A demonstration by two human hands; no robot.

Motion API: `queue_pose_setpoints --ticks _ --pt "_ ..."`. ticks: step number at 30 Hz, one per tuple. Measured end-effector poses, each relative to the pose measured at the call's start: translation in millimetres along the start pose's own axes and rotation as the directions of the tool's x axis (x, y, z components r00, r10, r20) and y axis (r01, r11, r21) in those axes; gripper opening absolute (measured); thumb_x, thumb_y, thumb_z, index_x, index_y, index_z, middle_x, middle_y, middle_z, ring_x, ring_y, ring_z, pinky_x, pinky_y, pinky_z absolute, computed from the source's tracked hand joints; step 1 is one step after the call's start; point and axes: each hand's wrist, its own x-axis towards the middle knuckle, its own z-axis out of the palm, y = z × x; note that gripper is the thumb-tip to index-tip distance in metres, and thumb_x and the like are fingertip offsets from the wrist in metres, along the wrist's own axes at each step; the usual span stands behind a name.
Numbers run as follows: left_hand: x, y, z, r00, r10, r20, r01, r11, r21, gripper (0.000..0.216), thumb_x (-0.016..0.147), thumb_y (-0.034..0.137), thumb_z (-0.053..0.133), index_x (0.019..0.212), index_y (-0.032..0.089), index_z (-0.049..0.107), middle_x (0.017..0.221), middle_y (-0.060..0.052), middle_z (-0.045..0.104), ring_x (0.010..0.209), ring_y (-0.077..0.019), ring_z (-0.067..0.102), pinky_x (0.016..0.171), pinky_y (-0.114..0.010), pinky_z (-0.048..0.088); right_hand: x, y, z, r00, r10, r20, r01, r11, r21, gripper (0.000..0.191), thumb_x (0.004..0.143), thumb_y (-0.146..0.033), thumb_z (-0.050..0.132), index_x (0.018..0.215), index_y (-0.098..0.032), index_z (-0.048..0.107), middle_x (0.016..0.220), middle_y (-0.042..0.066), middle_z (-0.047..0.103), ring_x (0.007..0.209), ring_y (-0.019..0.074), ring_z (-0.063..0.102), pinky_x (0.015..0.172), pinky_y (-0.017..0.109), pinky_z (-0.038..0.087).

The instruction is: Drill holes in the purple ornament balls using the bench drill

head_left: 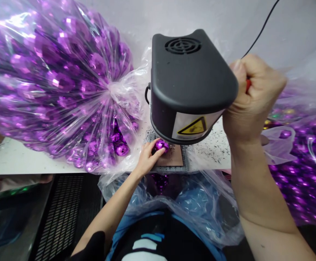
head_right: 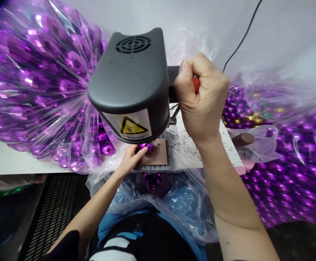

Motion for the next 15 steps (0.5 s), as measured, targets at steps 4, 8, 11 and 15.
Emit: queue_pose_setpoints --ticks 4,8,11,15 --pt "3 -5 -3 1.0 -0.016 -0.007 0.016 0.998 -0.069 0.044 0.088 0.053 0.065 0.119 0.023 0.07 0.101 -0.007 0.07 0.108 -0.0277 0.062 0.103 -0.045 0.046 -1 2 1 1.0 -0.01 -0.012 0.01 1.0 0.009 0.049 0.096 -0.044 0.044 0.061 -0.018 0.021 0.062 -0.004 0.019 0.06 0.0043 0.018 0.06 0.024 0.021" --pt "3 -5 -3 1.0 -0.008 0.001 0.009 1.0 -0.015 0.044 0.091 0.056 0.06 0.117 0.022 0.07 0.104 -0.007 0.07 0.106 -0.0272 0.062 0.102 -0.044 0.046 -1 3 1 0.999 -0.017 -0.027 0.018 1.0 0.022 0.048 0.096 -0.044 0.044 0.062 -0.017 0.021 0.063 -0.004 0.019 0.06 0.0033 0.018 0.06 0.024 0.02" --pt "2 0 -1 0.999 0.039 0.008 -0.04 0.996 0.074 0.044 0.093 0.055 0.055 0.118 0.021 0.068 0.106 -0.008 0.069 0.107 -0.0272 0.06 0.101 -0.044 0.044 -1 4 2 1.0 0.011 -0.016 -0.01 1.0 0.016 0.05 0.095 -0.044 0.047 0.062 -0.017 0.021 0.062 -0.003 0.019 0.06 0.0041 0.018 0.061 0.025 0.022" --pt "1 12 2 0.982 0.185 0.045 -0.19 0.954 0.23 0.042 0.093 0.052 0.058 0.118 0.019 0.064 0.105 -0.009 0.068 0.106 -0.0274 0.058 0.101 -0.045 0.041 -2 3 2 1.0 -0.006 -0.011 0.006 1.0 0.008 0.047 0.097 -0.04 0.043 0.063 -0.017 0.02 0.064 -0.003 0.019 0.061 0.0038 0.019 0.062 0.024 0.02"
